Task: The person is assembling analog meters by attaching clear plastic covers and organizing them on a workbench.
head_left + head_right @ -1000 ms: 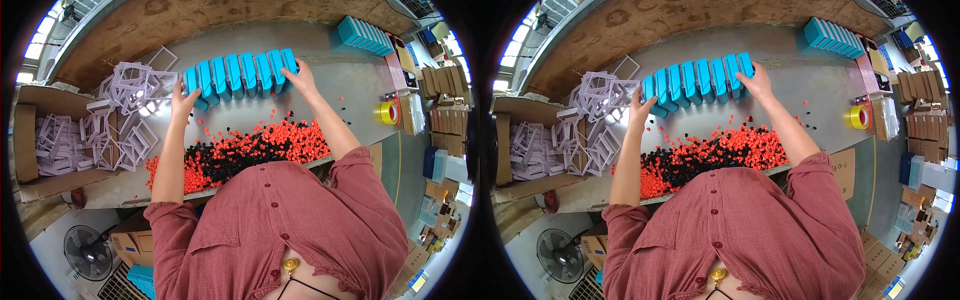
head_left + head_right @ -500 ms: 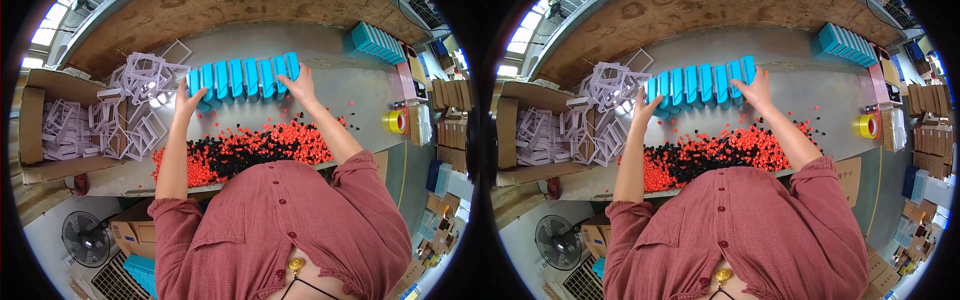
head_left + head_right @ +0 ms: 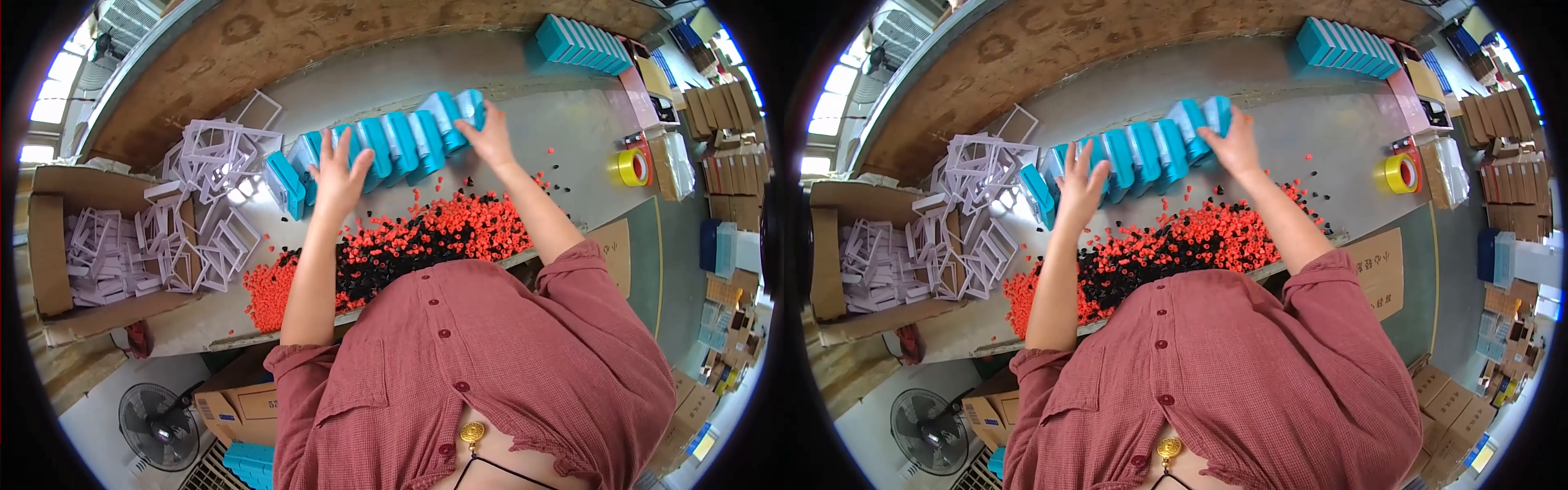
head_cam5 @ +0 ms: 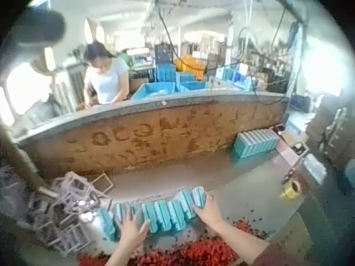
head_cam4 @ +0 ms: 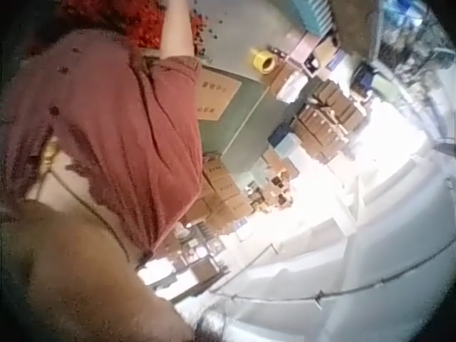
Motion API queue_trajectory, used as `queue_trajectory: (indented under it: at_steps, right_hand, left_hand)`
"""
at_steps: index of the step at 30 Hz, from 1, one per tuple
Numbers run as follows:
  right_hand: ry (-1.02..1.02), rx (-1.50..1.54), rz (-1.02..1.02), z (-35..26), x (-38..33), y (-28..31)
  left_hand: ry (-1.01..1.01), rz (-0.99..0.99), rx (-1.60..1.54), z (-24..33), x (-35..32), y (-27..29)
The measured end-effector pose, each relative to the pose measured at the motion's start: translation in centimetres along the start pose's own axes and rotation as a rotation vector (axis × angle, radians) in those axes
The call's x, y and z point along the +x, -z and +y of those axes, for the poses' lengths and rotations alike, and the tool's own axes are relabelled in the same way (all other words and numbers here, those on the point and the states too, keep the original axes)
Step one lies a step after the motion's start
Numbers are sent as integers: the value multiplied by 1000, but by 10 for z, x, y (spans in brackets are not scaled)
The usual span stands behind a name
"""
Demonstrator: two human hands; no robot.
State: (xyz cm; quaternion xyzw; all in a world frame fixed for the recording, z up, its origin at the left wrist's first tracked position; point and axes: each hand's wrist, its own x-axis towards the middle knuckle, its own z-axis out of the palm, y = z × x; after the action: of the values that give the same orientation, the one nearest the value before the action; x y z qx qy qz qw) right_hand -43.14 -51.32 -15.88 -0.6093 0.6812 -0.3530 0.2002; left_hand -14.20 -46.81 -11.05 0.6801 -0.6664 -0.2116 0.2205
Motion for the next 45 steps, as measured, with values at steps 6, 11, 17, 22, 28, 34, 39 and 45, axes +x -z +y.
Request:
queue_trajectory:
  at_steps: [6, 11, 17, 22, 28, 34, 39, 45]
  right_hand:
    - [231, -197, 82, 31, -4, 47]
    - [552, -654, -247, 5, -21, 10]
    - [453, -407, -355, 13, 8, -6]
    - [281, -188, -136, 27, 25, -11]
    - [47, -454, -178, 56, 23, 5]
    - [409, -393, -198, 21, 12, -21]
    - [334, -664, -272, 25, 5, -3]
    - [547, -346, -197, -34, 2, -25]
  left_hand:
    - [-61, 472, 183, -66, 10, 39]
    - [72, 289, 151, -132, 8, -4]
    - [245, 101, 464, -134, 0, -3]
    - [-6, 356, 16, -107, 10, -22]
    - [-40, 99, 392, -84, -2, -36]
    - [-147, 265, -45, -27, 15, -55]
    - [-100, 144, 209, -25, 12, -67]
    - [-94, 112, 271, -52, 4, -53]
